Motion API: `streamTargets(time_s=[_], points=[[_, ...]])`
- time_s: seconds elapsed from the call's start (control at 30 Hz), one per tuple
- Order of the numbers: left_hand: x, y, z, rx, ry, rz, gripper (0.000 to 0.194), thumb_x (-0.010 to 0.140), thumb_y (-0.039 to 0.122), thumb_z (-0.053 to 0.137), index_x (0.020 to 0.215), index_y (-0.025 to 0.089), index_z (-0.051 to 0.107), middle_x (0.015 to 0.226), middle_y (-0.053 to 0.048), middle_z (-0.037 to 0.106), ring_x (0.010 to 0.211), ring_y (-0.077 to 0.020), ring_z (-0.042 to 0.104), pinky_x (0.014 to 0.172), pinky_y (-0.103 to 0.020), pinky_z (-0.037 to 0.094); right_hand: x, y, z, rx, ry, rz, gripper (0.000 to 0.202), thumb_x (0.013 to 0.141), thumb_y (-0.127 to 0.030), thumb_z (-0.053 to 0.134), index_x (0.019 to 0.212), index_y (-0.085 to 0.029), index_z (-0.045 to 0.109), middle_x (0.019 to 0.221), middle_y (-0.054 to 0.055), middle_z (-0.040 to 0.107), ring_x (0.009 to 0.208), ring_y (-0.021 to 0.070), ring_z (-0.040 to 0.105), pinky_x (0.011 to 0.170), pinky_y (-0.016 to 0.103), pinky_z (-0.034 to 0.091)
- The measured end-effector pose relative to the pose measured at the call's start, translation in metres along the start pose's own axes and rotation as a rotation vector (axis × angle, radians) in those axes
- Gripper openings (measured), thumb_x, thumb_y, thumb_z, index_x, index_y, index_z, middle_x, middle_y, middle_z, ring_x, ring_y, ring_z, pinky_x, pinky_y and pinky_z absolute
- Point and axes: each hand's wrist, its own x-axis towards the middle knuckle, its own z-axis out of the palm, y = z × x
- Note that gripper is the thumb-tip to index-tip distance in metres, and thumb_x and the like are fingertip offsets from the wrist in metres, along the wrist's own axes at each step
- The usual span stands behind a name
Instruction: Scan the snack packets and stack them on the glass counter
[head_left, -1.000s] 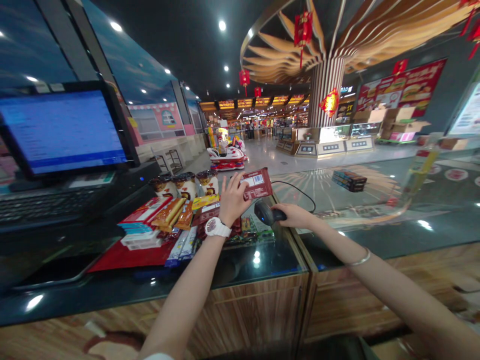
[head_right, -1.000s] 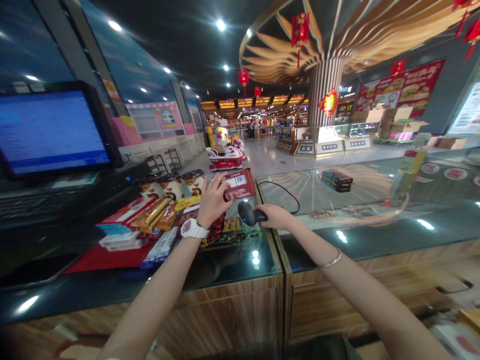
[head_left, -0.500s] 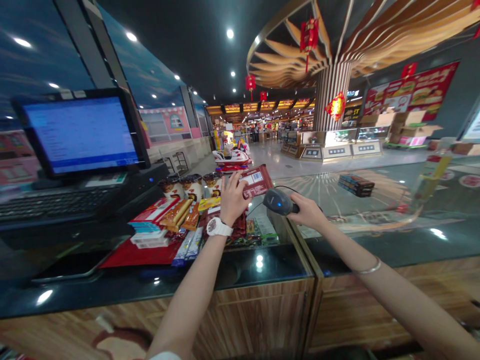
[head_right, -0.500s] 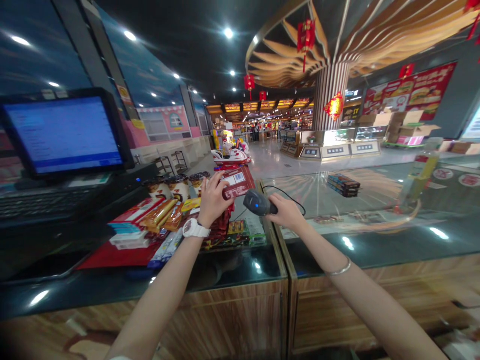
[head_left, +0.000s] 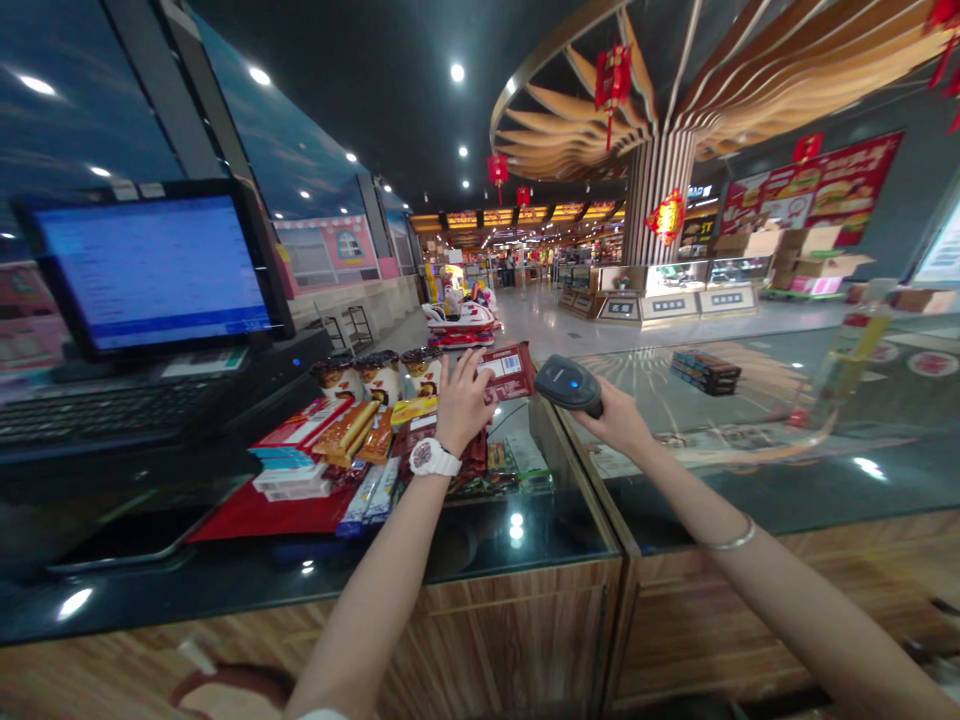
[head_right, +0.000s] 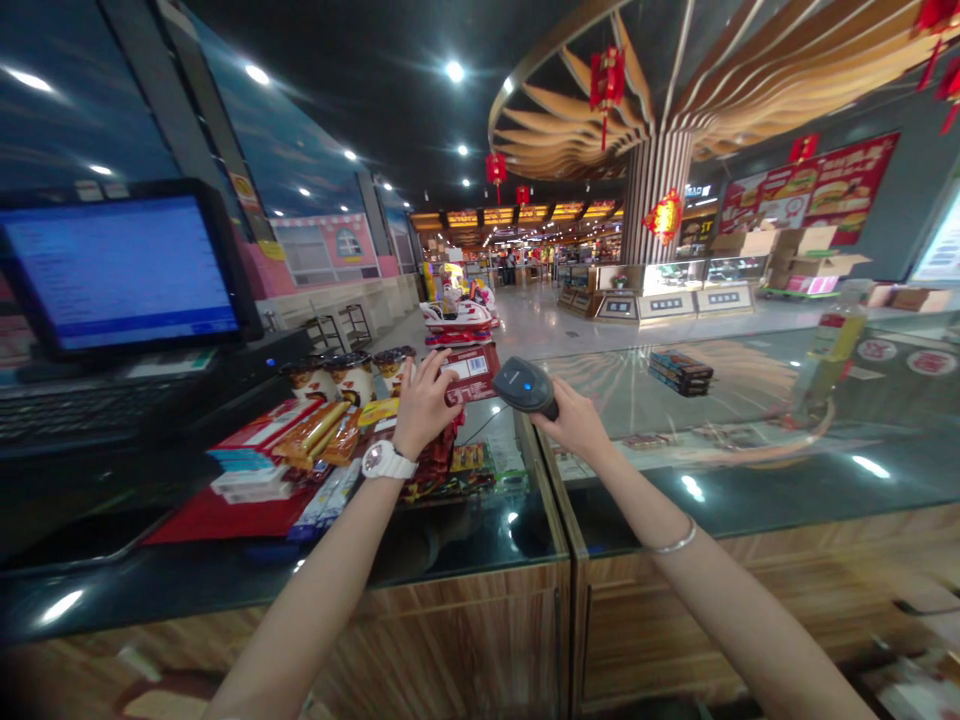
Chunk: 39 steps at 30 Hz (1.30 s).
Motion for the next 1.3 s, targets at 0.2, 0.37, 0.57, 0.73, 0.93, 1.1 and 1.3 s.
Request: streamTargets(time_s=[0.2,0.37,0.57,0.73,0.93,1.1,1.3], points=[[0.000,0.000,0.001,0.025,-0.008,0.006,0.020,0.074,0.017,0.063,0.093,0.023,0.060,0.147,-0.011,0.049,0.142,-0.0312,0.039,0.120,-0.061,0.020,-0.001,0.000,0.000,-0.003,-0.001,0.015,0.040,0.084,-0.037,0.059,0.120,-0.021,0.060,0.113,0.011,0.069,0.112,0.0320,0.063,0.096,0.046,0.051],[0.000,0.000,0.001,0.001,-0.014,-0.006,0.021,0.074,0.018,0.063,0.094,0.022,0.059,0.147,-0.011,0.050,0.142,-0.0310,0.039,0.121,-0.060,0.018,-0.001,0.000,-0.001,0.004,-0.023,0.011,0.034,0.085,-0.037,0.058,0.114,-0.020,0.062,0.111,0.011,0.068,0.110,0.0311,0.064,0.094,0.044,0.051],[-0.001,0.001,-0.001,-0.001,-0.009,-0.005,0.025,0.074,0.018,0.064,0.098,0.022,0.060,0.146,-0.012,0.050,0.141,-0.0306,0.039,0.122,-0.060,0.018,-0.001,-0.001,-0.002,0.011,-0.024,0.010,0.032,0.085,-0.037,0.058,0.112,-0.021,0.061,0.108,0.010,0.068,0.107,0.0303,0.065,0.093,0.043,0.051],[0.000,0.000,0.000,0.004,-0.001,-0.007,0.025,0.075,0.018,0.063,0.099,0.022,0.059,0.147,-0.011,0.050,0.142,-0.0303,0.039,0.122,-0.060,0.017,0.000,-0.001,-0.001,0.009,-0.025,0.038,0.036,0.084,-0.037,0.057,0.116,-0.021,0.056,0.109,0.010,0.067,0.104,0.0299,0.065,0.088,0.042,0.053],[0.000,0.000,0.001,-0.009,-0.004,-0.030,0.025,0.075,0.018,0.064,0.099,0.022,0.060,0.149,-0.010,0.048,0.142,-0.0309,0.037,0.122,-0.059,0.016,0.000,-0.003,-0.007,-0.081,-0.217,0.060,0.042,0.083,-0.033,0.052,0.122,-0.021,0.050,0.113,0.009,0.064,0.096,0.0277,0.066,0.074,0.036,0.053],[0.000,-0.001,0.003,-0.001,0.013,-0.056,0.023,0.076,0.021,0.065,0.098,0.022,0.060,0.150,-0.010,0.046,0.143,-0.0311,0.035,0.122,-0.058,0.015,0.000,0.000,-0.006,-0.066,-0.500,-0.042,0.049,0.081,-0.029,0.052,0.129,-0.019,0.047,0.126,0.011,0.058,0.104,0.0267,0.063,0.084,0.037,0.051],[0.001,0.001,0.000,-0.027,0.027,-0.069,0.024,0.075,0.022,0.067,0.098,0.023,0.060,0.149,-0.010,0.048,0.143,-0.0308,0.036,0.122,-0.058,0.016,-0.006,0.009,0.008,-0.064,-0.649,-0.051,0.051,0.084,-0.032,0.055,0.134,-0.021,0.048,0.123,0.010,0.059,0.104,0.0254,0.063,0.090,0.037,0.050]])
